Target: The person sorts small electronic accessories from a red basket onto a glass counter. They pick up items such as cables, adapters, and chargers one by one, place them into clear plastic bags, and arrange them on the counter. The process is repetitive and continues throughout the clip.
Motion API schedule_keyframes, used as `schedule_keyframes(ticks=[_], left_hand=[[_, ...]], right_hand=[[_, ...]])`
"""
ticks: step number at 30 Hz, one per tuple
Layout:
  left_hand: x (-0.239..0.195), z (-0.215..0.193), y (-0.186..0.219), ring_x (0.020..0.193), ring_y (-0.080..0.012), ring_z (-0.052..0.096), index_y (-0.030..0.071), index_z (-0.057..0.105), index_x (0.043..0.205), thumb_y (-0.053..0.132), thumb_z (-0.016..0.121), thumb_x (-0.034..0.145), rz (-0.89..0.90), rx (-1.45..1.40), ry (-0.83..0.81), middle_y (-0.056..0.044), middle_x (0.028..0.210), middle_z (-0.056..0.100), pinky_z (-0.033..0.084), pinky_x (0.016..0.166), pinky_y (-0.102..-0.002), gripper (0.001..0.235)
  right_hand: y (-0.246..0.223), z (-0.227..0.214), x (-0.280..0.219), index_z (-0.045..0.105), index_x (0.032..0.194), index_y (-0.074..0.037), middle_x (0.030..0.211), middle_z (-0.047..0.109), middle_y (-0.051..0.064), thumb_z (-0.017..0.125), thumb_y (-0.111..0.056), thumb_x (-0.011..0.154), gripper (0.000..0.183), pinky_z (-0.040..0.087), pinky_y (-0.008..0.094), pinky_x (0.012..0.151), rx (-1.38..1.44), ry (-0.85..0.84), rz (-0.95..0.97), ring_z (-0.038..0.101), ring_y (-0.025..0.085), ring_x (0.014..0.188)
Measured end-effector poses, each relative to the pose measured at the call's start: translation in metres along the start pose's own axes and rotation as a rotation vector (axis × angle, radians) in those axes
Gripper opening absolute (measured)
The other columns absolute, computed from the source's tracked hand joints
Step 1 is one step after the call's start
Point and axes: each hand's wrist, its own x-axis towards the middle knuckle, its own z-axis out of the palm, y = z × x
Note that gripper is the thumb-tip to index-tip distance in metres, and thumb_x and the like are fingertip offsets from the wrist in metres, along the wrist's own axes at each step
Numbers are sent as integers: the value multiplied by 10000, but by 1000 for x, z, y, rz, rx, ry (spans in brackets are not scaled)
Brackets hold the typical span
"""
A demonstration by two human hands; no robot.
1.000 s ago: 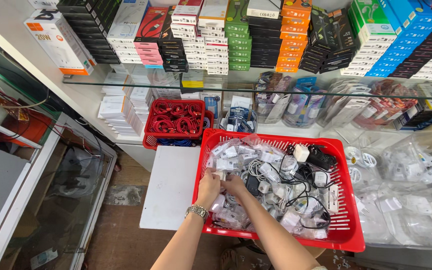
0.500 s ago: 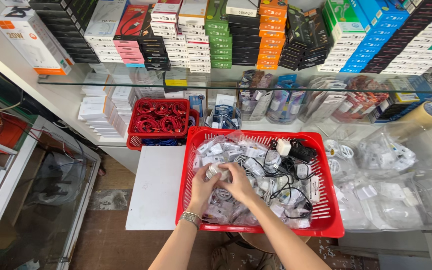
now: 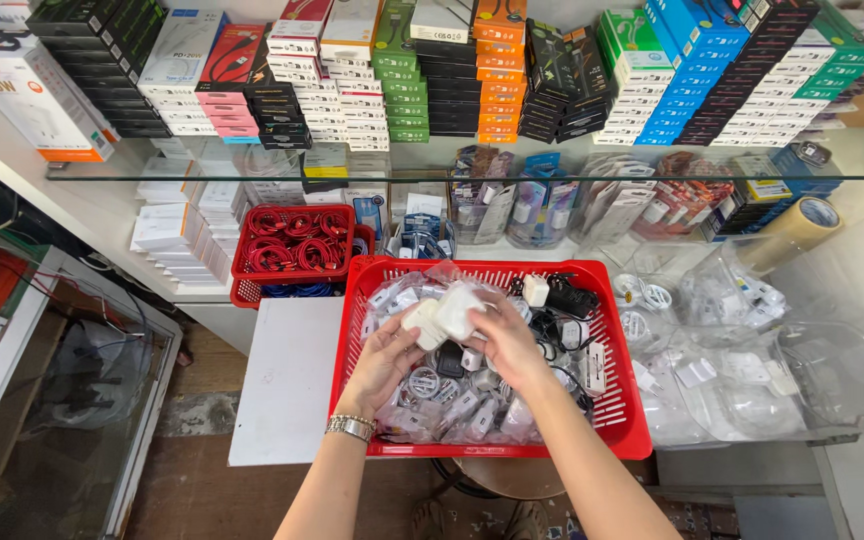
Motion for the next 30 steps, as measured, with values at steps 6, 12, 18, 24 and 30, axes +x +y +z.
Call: schedule_keyframes(ticks=[6, 12, 18, 24, 30], left_hand=[[5, 3, -4, 1259, -244, 620, 19, 542, 1447, 98, 614, 978, 19, -91, -85, -129, 1396, 630, 506, 1085, -412, 481], [13, 23, -11, 1255, -227, 630, 36, 526, 1456, 128, 607, 987, 20, -112, -67, -114, 1394, 634, 514, 1076, -423, 485], [28, 52, -35, 1235, -210, 616, 66, 498, 1477, 151, 613, 976, 13, -106, -40, -91, 1380, 625, 513, 1059, -444, 522], [54, 97, -68, 1264, -188, 584, 83, 434, 1462, -2, 710, 877, 57, 126, -80, -81, 1367, 601, 474, 1076, -383, 652], [84, 162, -116, 1225, -175, 587, 111, 409, 1462, -58, 741, 824, 51, 391, -211, -70, 1350, 595, 503, 1014, -348, 739]], right_hand=[[-13, -42, -9, 490, 1455, -94, 1324, 633, 46, 571, -195, 1015, 459, 544, 405, 1012, 421, 24, 67, 633, 192, 1147], [-29, -47, -20, 544, 1447, -129, 1300, 654, 21, 624, -170, 967, 489, 498, 342, 985, 263, 38, 59, 625, 144, 1146], [-38, -53, -31, 578, 1397, -65, 1268, 667, 34, 677, -100, 939, 470, 536, 333, 937, 23, 65, -42, 637, 138, 1103], [-51, -92, -48, 593, 1374, -43, 1216, 685, 43, 673, -89, 936, 448, 558, 304, 943, -162, 91, -40, 660, 127, 1084], [-71, -156, -69, 593, 1412, -39, 1273, 686, 53, 654, -87, 955, 464, 539, 316, 961, -215, 148, -129, 647, 140, 1119]])
